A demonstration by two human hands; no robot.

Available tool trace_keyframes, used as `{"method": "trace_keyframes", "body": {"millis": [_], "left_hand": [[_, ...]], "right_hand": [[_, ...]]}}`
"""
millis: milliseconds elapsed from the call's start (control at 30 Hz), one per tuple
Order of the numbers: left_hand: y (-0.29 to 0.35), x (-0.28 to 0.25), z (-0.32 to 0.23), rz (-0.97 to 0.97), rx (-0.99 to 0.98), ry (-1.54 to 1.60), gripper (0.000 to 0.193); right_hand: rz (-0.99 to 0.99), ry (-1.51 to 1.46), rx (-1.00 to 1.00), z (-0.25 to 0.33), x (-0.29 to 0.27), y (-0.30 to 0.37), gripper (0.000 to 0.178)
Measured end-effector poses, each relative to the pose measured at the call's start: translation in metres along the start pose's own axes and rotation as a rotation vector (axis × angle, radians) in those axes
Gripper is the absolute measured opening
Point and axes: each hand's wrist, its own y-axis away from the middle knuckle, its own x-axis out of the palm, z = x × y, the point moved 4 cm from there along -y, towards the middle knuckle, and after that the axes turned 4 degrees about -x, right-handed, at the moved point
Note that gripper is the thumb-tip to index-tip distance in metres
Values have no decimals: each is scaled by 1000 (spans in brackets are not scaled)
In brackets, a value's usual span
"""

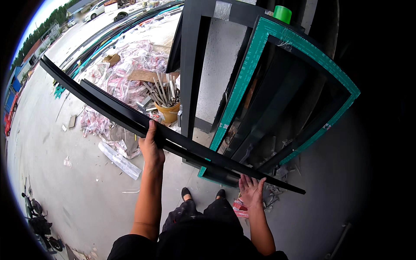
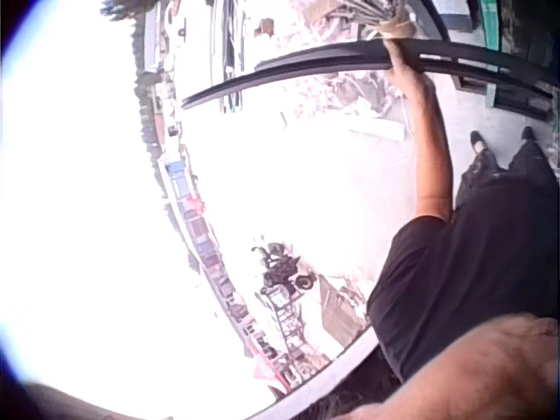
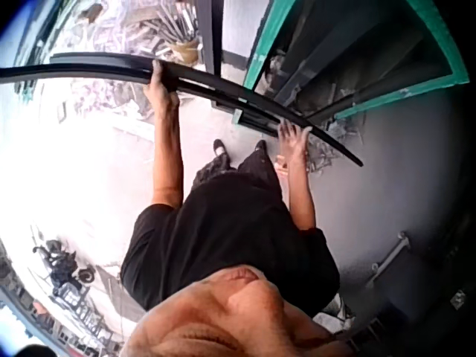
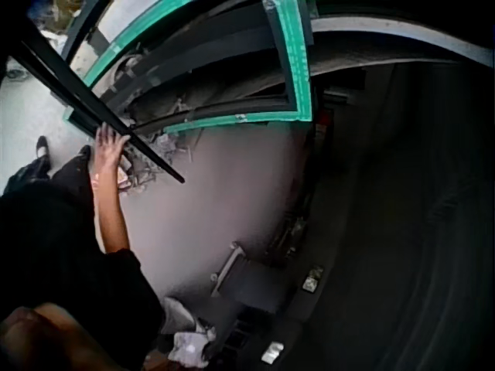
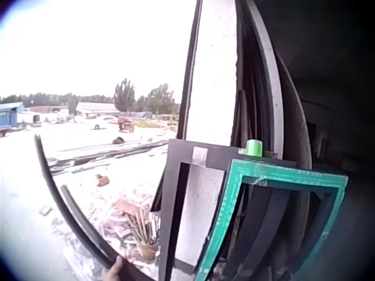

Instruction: The person operates a cutting machine to process strips and then fits them into a metal frame by hand.

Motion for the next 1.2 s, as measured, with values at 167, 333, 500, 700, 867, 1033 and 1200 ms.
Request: {"method": "trace_keyframes", "body": {"millis": [167,333,500,700,867,1033,1200], "left_hand": [[-22,-17,9,40,-127,-120,32],[-34,-23,-1,178,-139,-246,37],[-61,-55,-56,-167,15,-522,45],[-80,-78,-143,-300,289,-476,42],[-61,-7,-159,-103,429,-621,36],[-56,70,-106,77,397,-755,33],[-49,160,-39,323,293,-813,35]], "right_hand": [[28,-83,-191,51,7,-31,42],[-156,348,-251,147,-6,-21,40],[-246,513,-679,255,71,3,42],[-280,767,-819,317,136,21,42],[-63,982,-677,273,145,-20,35],[57,1211,-600,190,156,-57,31],[258,1291,-661,141,118,-101,20]]}}
